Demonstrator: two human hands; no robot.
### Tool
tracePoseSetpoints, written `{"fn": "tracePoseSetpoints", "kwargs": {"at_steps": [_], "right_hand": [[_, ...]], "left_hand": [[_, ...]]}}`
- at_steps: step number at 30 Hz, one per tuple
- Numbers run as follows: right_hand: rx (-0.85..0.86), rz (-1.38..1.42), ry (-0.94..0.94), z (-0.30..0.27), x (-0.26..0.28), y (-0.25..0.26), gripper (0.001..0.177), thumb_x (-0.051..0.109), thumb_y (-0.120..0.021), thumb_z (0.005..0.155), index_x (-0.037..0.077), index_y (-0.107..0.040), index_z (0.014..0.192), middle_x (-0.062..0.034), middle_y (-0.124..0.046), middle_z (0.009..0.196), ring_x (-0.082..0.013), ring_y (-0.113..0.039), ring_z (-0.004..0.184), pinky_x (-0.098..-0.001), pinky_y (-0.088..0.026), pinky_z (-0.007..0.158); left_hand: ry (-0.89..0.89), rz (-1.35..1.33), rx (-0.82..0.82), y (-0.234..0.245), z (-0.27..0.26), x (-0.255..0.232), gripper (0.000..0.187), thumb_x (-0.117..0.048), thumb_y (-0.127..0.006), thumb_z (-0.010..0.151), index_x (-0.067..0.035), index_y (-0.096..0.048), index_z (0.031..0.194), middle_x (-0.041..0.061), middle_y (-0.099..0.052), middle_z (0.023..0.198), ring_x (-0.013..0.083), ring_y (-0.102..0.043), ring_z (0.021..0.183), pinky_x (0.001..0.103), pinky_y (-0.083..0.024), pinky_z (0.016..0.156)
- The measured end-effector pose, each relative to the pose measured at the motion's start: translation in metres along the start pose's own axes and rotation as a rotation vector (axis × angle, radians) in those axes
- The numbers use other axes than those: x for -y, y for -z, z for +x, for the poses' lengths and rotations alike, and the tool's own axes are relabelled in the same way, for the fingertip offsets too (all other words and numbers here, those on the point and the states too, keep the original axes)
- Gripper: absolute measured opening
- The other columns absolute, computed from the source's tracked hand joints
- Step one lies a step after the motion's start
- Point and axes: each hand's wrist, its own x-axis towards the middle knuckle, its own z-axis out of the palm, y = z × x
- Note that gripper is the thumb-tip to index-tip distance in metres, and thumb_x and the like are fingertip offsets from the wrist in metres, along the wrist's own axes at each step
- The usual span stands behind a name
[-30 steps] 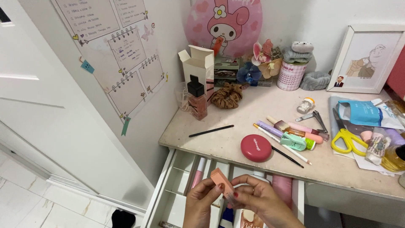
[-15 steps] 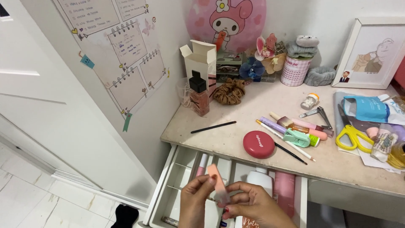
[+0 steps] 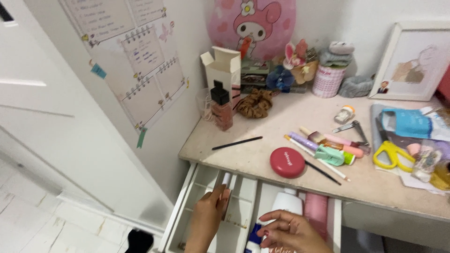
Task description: The person organizes a cluttered desk by picking up various cosmetic and personal care items and placing them into a white drawer organizer. Items handled include bottles, tubes, a compact, and a nail clipper, which are arranged into compartments within the drawer.
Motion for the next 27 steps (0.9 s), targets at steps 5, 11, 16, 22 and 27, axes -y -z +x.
{"fn": "tracePoseSetpoints", "kwargs": {"at_steps": [5, 11, 16, 22, 27], "right_hand": [[0.024, 0.033, 0.016, 0.009, -0.001, 0.016, 0.029, -0.010, -0.064, 0.077, -0.008, -0.065, 0.106, -0.0289, -0.071, 0.090, -0.0324, -0.067, 0.071, -0.0359, -0.054, 0.067], [-0.085, -0.073, 0.116, -0.018, 0.048, 0.015, 0.030, -0.003, -0.062, 0.077, -0.007, -0.066, 0.107, -0.0289, -0.073, 0.091, -0.0353, -0.069, 0.076, -0.0396, -0.054, 0.073], [-0.375, -0.323, 0.416, -0.035, 0.112, 0.030, 0.031, 0.006, -0.061, 0.077, 0.004, -0.068, 0.108, -0.0168, -0.073, 0.089, -0.0269, -0.064, 0.075, -0.0370, -0.050, 0.074], [-0.602, -0.770, 0.598, 0.017, 0.171, 0.071, 0.017, 0.006, -0.065, 0.078, 0.008, -0.072, 0.093, -0.0081, -0.072, 0.086, -0.0178, -0.069, 0.072, -0.0276, -0.054, 0.066], [-0.586, -1.382, 0.374, 0.056, 0.182, 0.065, 0.029, 0.021, -0.066, 0.073, 0.021, -0.070, 0.101, 0.0014, -0.072, 0.092, -0.0148, -0.063, 0.084, -0.0284, -0.047, 0.076]], "left_hand": [[-0.161, 0.162, -0.085, -0.037, 0.016, 0.026, 0.022, -0.034, -0.047, 0.090, -0.016, -0.055, 0.082, 0.012, -0.060, 0.058, 0.0362, -0.057, 0.048, 0.043, -0.037, 0.040], [0.027, 0.242, -0.086, -0.073, 0.019, 0.064, 0.019, -0.031, -0.049, 0.085, -0.017, -0.052, 0.073, 0.005, -0.058, 0.061, 0.0273, -0.054, 0.054, 0.039, -0.040, 0.051], [-0.071, 0.392, -0.269, -0.097, 0.013, 0.074, 0.006, -0.019, -0.059, 0.078, -0.021, -0.064, 0.082, -0.003, -0.055, 0.080, 0.0199, -0.052, 0.075, 0.042, -0.048, 0.042], [-0.130, 0.440, -0.251, -0.096, 0.014, 0.081, 0.021, 0.005, -0.058, 0.062, -0.016, -0.058, 0.063, 0.001, -0.050, 0.067, 0.0189, -0.049, 0.069, 0.037, -0.043, 0.036], [-0.191, 0.378, -0.425, -0.100, 0.014, 0.082, 0.008, -0.010, -0.058, 0.071, -0.016, -0.060, 0.075, 0.001, -0.052, 0.067, 0.0213, -0.053, 0.065, 0.037, -0.044, 0.039]]}}
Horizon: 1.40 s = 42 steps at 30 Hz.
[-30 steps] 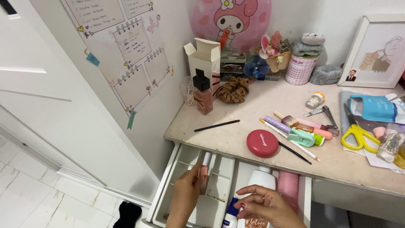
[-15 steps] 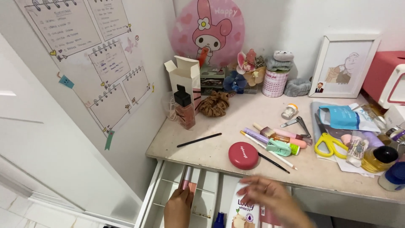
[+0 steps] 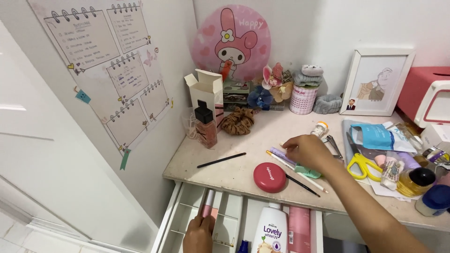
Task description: The person organizes a cluttered desk by picking up various cosmetic and personal care items and placing them into a white drawer organizer. Items handled include bottles, tubes, a compact, and a nail clipper, which are arranged into compartments within the drawer.
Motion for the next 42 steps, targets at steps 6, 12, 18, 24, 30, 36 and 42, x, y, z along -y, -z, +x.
{"fn": "tracePoseSetpoints", "kwargs": {"at_steps": [6, 12, 18, 24, 30, 36, 42], "right_hand": [[0.019, -0.356, 0.085, 0.014, 0.007, -0.025, 0.036, 0.018, -0.054, 0.072, 0.028, -0.065, 0.105, -0.0050, -0.065, 0.092, -0.0174, -0.048, 0.107, -0.0370, -0.048, 0.076], [-0.187, -0.257, 0.225, 0.015, -0.004, -0.025, 0.033, 0.027, -0.063, 0.066, 0.020, -0.069, 0.098, -0.0075, -0.063, 0.092, -0.0258, -0.057, 0.091, -0.0383, -0.047, 0.077], [0.010, 0.041, 0.452, -0.102, 0.078, -0.005, 0.028, 0.019, -0.061, 0.074, 0.029, -0.069, 0.099, 0.0052, -0.066, 0.087, -0.0113, -0.059, 0.072, -0.0255, -0.050, 0.065], [-0.094, -0.119, 1.165, -0.113, 0.063, -0.116, 0.032, 0.011, -0.062, 0.069, 0.014, -0.066, 0.100, -0.0041, -0.057, 0.085, -0.0242, -0.054, 0.076, -0.0413, -0.037, 0.068], [-0.176, -0.035, 1.077, -0.115, 0.066, -0.123, 0.026, 0.016, -0.062, 0.077, 0.019, -0.061, 0.103, 0.0001, -0.061, 0.100, -0.0215, -0.050, 0.097, -0.0406, -0.035, 0.080], [-0.354, 0.159, 0.764, -0.112, 0.030, -0.071, 0.021, 0.022, -0.062, 0.076, 0.021, -0.068, 0.096, 0.0029, -0.067, 0.097, -0.0157, -0.058, 0.098, -0.0421, -0.038, 0.093], [-0.613, 0.345, 0.487, -0.094, -0.033, -0.021, 0.013, 0.011, -0.064, 0.076, 0.011, -0.068, 0.088, -0.0011, -0.069, 0.091, -0.0146, -0.063, 0.090, -0.0277, -0.045, 0.083]], "left_hand": [[-0.212, -0.097, -0.438, 0.083, 0.031, -0.047, 0.016, -0.030, -0.065, 0.079, -0.014, -0.067, 0.083, 0.002, -0.056, 0.068, 0.0187, -0.048, 0.055, 0.031, -0.043, 0.042], [-0.088, -0.246, -0.230, 0.088, 0.021, -0.039, 0.024, -0.020, -0.060, 0.081, -0.014, -0.063, 0.104, 0.002, -0.060, 0.084, 0.0215, -0.053, 0.074, 0.035, -0.047, 0.055], [0.566, -0.918, 0.009, 0.127, 0.034, -0.057, 0.028, -0.023, -0.054, 0.081, -0.012, -0.069, 0.102, 0.003, -0.069, 0.093, 0.0153, -0.063, 0.087, 0.026, -0.050, 0.071], [0.560, -1.517, 0.376, 0.146, 0.019, -0.066, 0.026, -0.004, -0.070, 0.069, 0.005, -0.070, 0.094, 0.017, -0.073, 0.078, 0.0227, -0.068, 0.068, 0.034, -0.061, 0.062], [0.824, -1.494, 0.309, 0.132, 0.011, -0.040, 0.028, 0.005, -0.072, 0.065, 0.009, -0.071, 0.093, 0.025, -0.073, 0.087, 0.0309, -0.070, 0.074, 0.037, -0.061, 0.073], [0.313, -0.400, 0.007, 0.075, -0.001, -0.005, 0.025, -0.021, -0.060, 0.079, -0.019, -0.068, 0.103, -0.005, -0.063, 0.092, 0.0143, -0.064, 0.070, 0.030, -0.053, 0.063], [-0.023, 0.033, -0.270, 0.024, -0.009, 0.003, 0.019, -0.023, -0.062, 0.076, -0.021, -0.068, 0.094, -0.005, -0.058, 0.080, 0.0188, -0.056, 0.068, 0.035, -0.048, 0.051]]}}
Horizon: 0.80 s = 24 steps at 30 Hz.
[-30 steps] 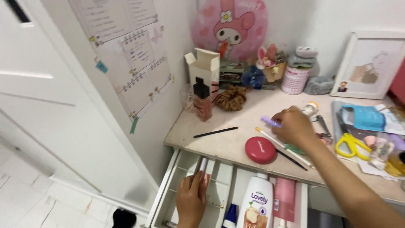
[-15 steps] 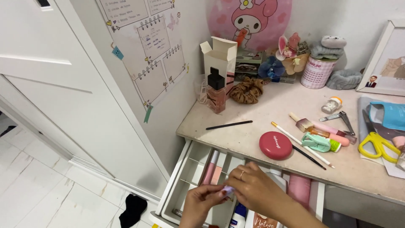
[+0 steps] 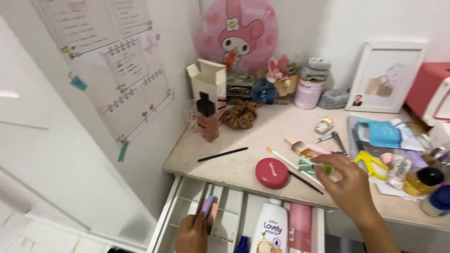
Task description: The person organizes a cluttered desk by picking up various cosmetic and personal care items and placing them into a white drawer organizer. Items handled include bottles, tubes, a compact, and a nail clipper, which are arranged into compartments within the drawer.
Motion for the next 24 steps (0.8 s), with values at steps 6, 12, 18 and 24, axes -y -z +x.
{"fn": "tracePoseSetpoints", "kwargs": {"at_steps": [6, 12, 18, 24], "right_hand": [[0.132, -0.186, -0.320, 0.040, -0.040, 0.002, 0.019, 0.021, -0.063, 0.075, 0.014, -0.072, 0.091, -0.0014, -0.070, 0.090, -0.0161, -0.064, 0.084, -0.0293, -0.047, 0.074], [0.589, -0.559, -0.452, 0.084, -0.043, -0.038, 0.040, 0.049, -0.059, 0.070, 0.033, -0.063, 0.107, 0.0016, -0.064, 0.109, -0.0226, -0.050, 0.114, -0.0428, -0.032, 0.090], [0.529, -0.555, -0.398, 0.086, -0.047, -0.054, 0.036, 0.036, -0.062, 0.068, 0.035, -0.064, 0.105, 0.0134, -0.070, 0.092, -0.0188, -0.058, 0.104, -0.0457, -0.031, 0.091], [0.311, 0.292, -0.207, 0.048, 0.027, -0.031, 0.047, 0.008, -0.073, 0.064, 0.012, -0.062, 0.110, -0.0023, -0.070, 0.092, -0.0098, -0.064, 0.088, -0.0223, -0.044, 0.080]], "left_hand": [[-0.054, 0.146, 0.086, -0.048, -0.025, 0.021, 0.011, -0.013, -0.061, 0.071, -0.017, -0.067, 0.079, -0.003, -0.055, 0.072, 0.0201, -0.054, 0.064, 0.035, -0.046, 0.041], [-0.052, 0.121, 0.070, -0.002, 0.000, -0.010, 0.021, -0.010, -0.062, 0.071, -0.017, -0.066, 0.090, -0.002, -0.059, 0.085, 0.0174, -0.056, 0.074, 0.031, -0.052, 0.048], [-0.159, -0.065, -0.040, 0.043, 0.026, -0.027, 0.028, -0.002, -0.053, 0.073, -0.012, -0.063, 0.098, 0.007, -0.057, 0.086, 0.0267, -0.051, 0.065, 0.038, -0.044, 0.053], [0.159, -0.554, 0.098, 0.085, 0.043, -0.050, 0.028, -0.016, -0.060, 0.076, -0.015, -0.063, 0.103, 0.005, -0.060, 0.093, 0.0186, -0.060, 0.069, 0.030, -0.051, 0.057]]}}
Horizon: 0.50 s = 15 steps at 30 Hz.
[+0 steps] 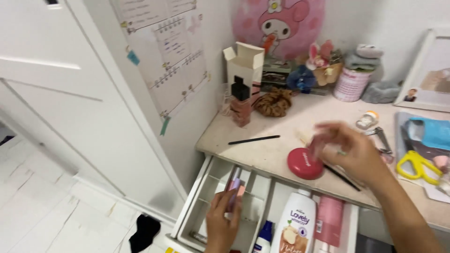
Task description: The person organizes a cluttered desk by picking up various cosmetic and personal care items and placing them into a white drawer organizer. Items handled include bottles, tubes, a compact, and a nail clipper, which are arranged into compartments within the drawer.
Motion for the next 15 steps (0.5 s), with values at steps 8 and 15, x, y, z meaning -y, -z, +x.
{"fn": "tracePoseSetpoints", "kwargs": {"at_steps": [8, 15], "right_hand": [[0.639, 0.766, -0.565, -0.063, 0.020, -0.080, 0.041, -0.012, -0.069, 0.068, -0.001, -0.059, 0.107, -0.0246, -0.075, 0.089, -0.0280, -0.071, 0.078, -0.0362, -0.057, 0.073], [0.363, 0.717, -0.803, -0.071, 0.017, -0.101, 0.032, 0.006, -0.060, 0.077, -0.001, -0.062, 0.108, -0.0260, -0.072, 0.097, -0.0334, -0.066, 0.078, -0.0389, -0.053, 0.071]], "left_hand": [[-0.061, -0.513, 0.032, 0.025, 0.007, -0.069, 0.027, -0.014, -0.067, 0.078, -0.006, -0.063, 0.103, 0.009, -0.066, 0.093, 0.0169, -0.064, 0.078, 0.025, -0.057, 0.060], [0.206, -0.201, 0.152, 0.035, 0.023, -0.020, 0.012, -0.008, -0.065, 0.076, -0.010, -0.069, 0.087, 0.004, -0.069, 0.082, 0.0120, -0.066, 0.063, 0.017, -0.061, 0.055]]}}
